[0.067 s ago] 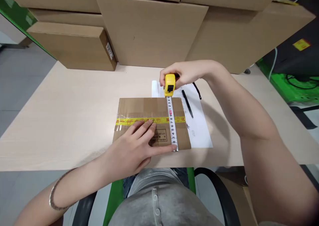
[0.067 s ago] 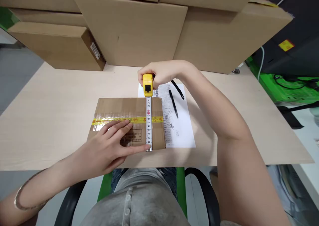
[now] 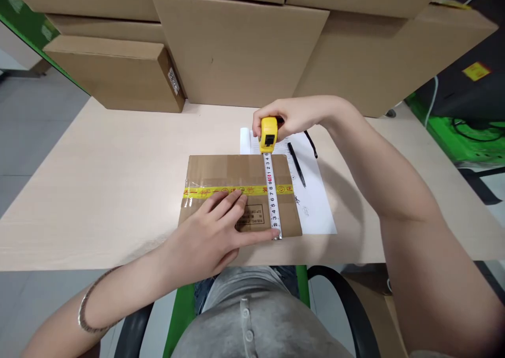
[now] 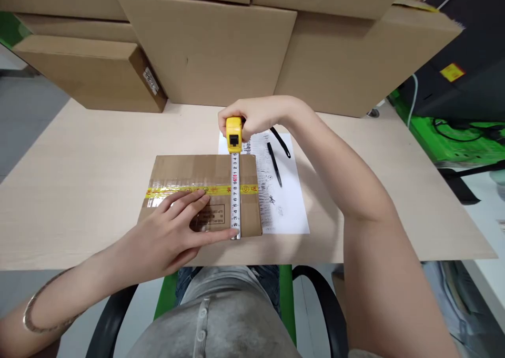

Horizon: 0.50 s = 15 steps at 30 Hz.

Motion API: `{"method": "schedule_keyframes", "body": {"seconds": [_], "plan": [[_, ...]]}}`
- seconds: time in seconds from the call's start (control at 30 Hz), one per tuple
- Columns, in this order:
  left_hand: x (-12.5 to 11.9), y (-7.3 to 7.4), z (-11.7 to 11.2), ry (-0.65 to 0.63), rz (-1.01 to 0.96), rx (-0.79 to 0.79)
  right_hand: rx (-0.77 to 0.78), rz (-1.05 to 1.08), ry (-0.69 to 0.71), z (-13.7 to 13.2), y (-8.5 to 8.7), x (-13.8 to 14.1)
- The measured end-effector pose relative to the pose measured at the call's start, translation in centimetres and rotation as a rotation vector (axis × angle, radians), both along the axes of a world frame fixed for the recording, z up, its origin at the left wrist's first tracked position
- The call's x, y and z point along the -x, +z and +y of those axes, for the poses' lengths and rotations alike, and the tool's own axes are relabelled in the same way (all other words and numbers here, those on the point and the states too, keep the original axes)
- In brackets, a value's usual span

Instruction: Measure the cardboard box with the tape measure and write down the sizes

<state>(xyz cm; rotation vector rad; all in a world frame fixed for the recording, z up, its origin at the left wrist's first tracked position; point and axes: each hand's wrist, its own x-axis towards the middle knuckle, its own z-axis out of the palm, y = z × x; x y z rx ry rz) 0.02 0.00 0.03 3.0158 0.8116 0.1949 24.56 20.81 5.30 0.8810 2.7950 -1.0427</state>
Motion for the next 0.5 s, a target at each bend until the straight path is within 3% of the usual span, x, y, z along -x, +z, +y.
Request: {"method": "schedule_keyframes", "body": {"seconds": [0.2,0.5], "plan": [[0.3,0.0,-0.2,0.006,-0.026,0.018,-0.037,0.083,-0.006,-2.3,1.4,-1.5],[1.2,-1.7,-0.6,0.032,-0.198,-0.019,0.097,0.184,0.121,-13.6,0.4,-2.7]]}}
